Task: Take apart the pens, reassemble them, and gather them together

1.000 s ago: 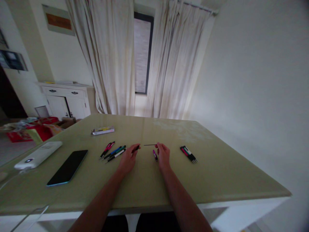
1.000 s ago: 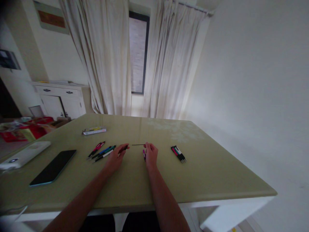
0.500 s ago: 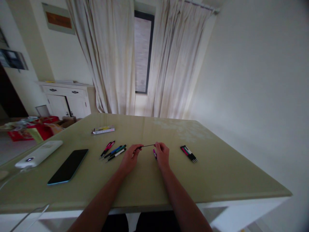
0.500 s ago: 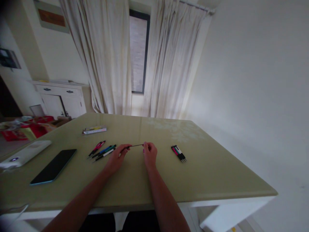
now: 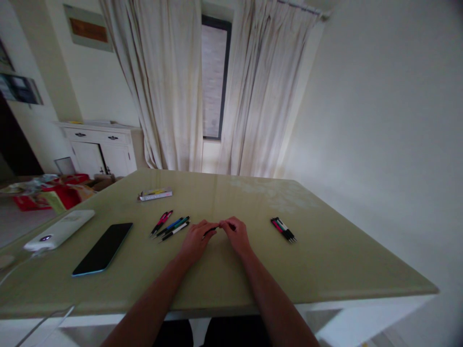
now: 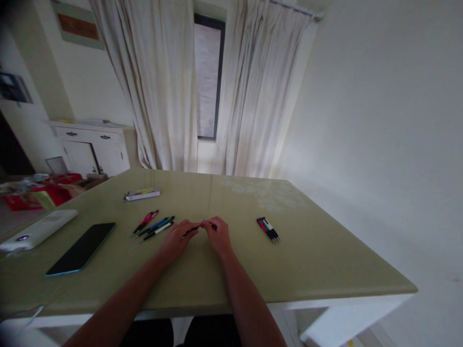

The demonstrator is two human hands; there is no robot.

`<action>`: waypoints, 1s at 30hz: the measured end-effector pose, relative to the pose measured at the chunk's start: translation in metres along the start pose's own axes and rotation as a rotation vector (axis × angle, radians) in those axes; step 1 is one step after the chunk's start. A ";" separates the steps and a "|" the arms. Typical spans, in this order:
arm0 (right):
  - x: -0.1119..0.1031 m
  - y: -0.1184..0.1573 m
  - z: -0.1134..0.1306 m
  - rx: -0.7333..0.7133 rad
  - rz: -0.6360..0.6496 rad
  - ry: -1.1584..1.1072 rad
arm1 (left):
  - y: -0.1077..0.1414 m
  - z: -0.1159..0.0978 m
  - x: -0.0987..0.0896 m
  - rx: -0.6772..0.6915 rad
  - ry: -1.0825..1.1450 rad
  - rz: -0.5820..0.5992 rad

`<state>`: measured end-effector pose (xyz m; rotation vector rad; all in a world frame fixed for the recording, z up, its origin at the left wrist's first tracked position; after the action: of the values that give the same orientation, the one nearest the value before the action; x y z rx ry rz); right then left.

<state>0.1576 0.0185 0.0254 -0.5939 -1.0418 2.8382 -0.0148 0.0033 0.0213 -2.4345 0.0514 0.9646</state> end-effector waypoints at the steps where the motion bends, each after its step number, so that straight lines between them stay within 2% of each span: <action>1: -0.002 0.000 -0.002 0.031 -0.038 0.028 | 0.000 -0.001 0.000 -0.016 -0.007 -0.007; 3: -0.006 0.000 -0.008 0.104 -0.145 0.156 | 0.000 0.000 0.000 -0.055 -0.031 -0.048; 5: -0.010 0.002 -0.016 0.164 -0.195 0.348 | 0.000 0.003 0.001 -0.093 -0.067 -0.088; 7: -0.010 0.005 -0.026 0.191 -0.132 0.508 | -0.001 0.007 0.001 -0.123 -0.109 -0.105; 9: -0.008 0.007 -0.035 0.195 -0.025 0.562 | -0.001 0.010 0.001 -0.142 -0.153 -0.116; 13: -0.004 0.009 -0.042 0.144 0.077 0.503 | -0.002 0.011 0.000 -0.186 -0.227 -0.106; 17: 0.001 0.005 -0.032 0.020 0.136 0.300 | -0.001 0.010 -0.002 -0.236 -0.252 -0.080; 21: 0.005 0.002 -0.021 -0.024 0.135 0.160 | -0.002 0.009 -0.002 -0.247 -0.256 -0.048; 26: 0.006 0.003 -0.017 -0.075 0.194 0.130 | -0.002 0.006 -0.001 -0.220 -0.268 -0.009; 30: 0.007 0.005 -0.013 -0.110 0.271 0.210 | -0.001 0.002 -0.002 -0.179 -0.315 0.011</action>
<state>0.1566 0.0233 0.0108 -1.0951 -1.1632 2.8661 -0.0172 0.0048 0.0212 -2.4101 -0.1379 1.3985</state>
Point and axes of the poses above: each hand's wrist, its own y-axis away from the middle knuckle, its own x-axis out of the palm, z = x × y, the point moved 2 cm from there along -y, towards the middle knuckle, and after that the axes turned 8 degrees about -x, right-handed, at the moved point
